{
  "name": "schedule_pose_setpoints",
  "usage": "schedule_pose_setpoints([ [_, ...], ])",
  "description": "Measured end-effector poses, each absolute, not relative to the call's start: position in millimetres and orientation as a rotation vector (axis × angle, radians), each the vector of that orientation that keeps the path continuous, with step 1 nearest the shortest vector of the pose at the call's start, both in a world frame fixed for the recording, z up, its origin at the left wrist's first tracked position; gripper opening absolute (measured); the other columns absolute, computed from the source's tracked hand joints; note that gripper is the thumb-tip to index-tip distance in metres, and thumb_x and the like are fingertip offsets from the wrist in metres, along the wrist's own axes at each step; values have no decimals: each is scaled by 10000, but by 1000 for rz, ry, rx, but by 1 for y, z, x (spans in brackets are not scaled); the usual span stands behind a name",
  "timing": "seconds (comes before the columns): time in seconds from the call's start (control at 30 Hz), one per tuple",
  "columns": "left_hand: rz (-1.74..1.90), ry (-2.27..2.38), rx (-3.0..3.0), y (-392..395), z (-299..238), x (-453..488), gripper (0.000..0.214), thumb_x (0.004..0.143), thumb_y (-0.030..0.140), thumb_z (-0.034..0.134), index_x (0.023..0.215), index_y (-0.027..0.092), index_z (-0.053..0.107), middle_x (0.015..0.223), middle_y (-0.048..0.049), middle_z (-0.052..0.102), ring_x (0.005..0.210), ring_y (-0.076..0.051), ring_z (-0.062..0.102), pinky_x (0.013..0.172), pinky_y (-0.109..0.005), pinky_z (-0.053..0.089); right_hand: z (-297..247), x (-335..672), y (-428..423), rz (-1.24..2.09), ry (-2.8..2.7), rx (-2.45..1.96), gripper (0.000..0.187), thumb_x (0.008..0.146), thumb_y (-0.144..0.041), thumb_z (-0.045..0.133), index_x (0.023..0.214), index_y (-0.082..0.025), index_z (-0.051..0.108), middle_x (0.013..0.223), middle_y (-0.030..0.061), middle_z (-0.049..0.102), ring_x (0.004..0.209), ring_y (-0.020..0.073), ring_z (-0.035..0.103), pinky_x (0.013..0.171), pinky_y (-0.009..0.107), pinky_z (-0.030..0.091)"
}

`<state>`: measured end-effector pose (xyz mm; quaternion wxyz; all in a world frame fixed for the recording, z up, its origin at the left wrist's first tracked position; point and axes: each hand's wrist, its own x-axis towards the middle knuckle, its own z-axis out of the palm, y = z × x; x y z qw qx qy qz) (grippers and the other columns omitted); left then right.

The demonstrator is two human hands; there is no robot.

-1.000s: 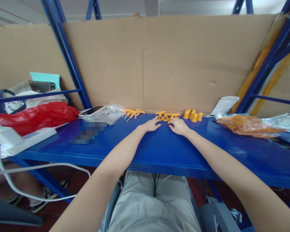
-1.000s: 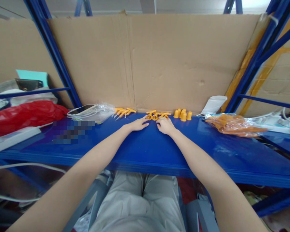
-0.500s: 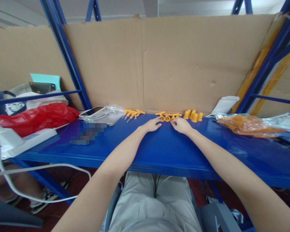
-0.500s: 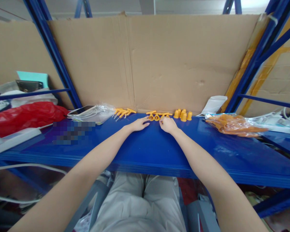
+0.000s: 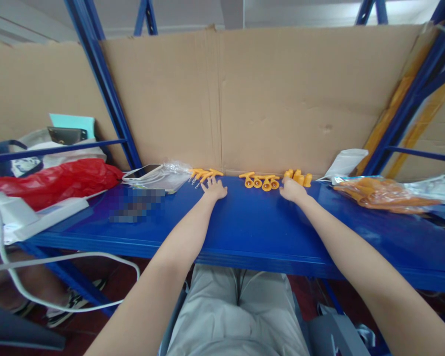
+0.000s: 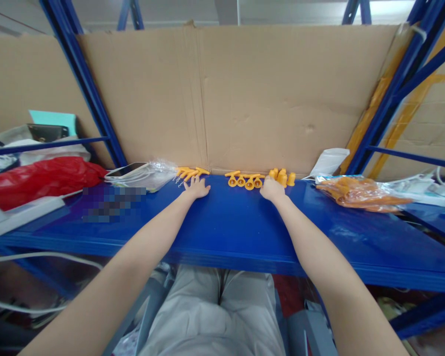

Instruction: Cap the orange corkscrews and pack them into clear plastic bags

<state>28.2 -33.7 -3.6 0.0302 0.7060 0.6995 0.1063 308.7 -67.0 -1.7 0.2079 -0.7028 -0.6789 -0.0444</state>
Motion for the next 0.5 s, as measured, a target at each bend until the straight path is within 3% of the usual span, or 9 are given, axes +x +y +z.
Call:
schedule_pose_setpoints([
  [0.1, 335, 2249, 2012, -32, -4, 21, 672, 913, 449, 361, 1530, 204, 254, 1621, -127, 103, 1478, -346, -15, 1155, -629, 72, -9, 316, -59, 31, -1992, -2007, 403, 829, -235, 575, 1169, -28, 633, 1179, 298, 630, 1120, 408, 611, 939, 505, 464],
  [0.2, 359, 2301, 1936, -32, -5, 16, 703, 909, 461, 339, 1545, 188, 212, 1616, -131, 114, 1476, -356, -4, 1154, -633, 84, -13, 318, -54, 78, -2078, -2022, 347, 864, -260, 537, 1090, -32, 670, 1156, 295, 643, 1121, 401, 616, 949, 503, 458],
  [0.5, 304, 2246, 2026, -39, 1, 19, 601, 933, 380, 332, 1469, 118, 402, 1584, -170, 230, 1475, -374, 86, 1135, -669, 107, -11, 317, -56, -85, -2225, -2099, 388, 932, -257, 425, 1179, -62, 651, 1194, 237, 655, 1134, 326, 625, 936, 421, 482],
])
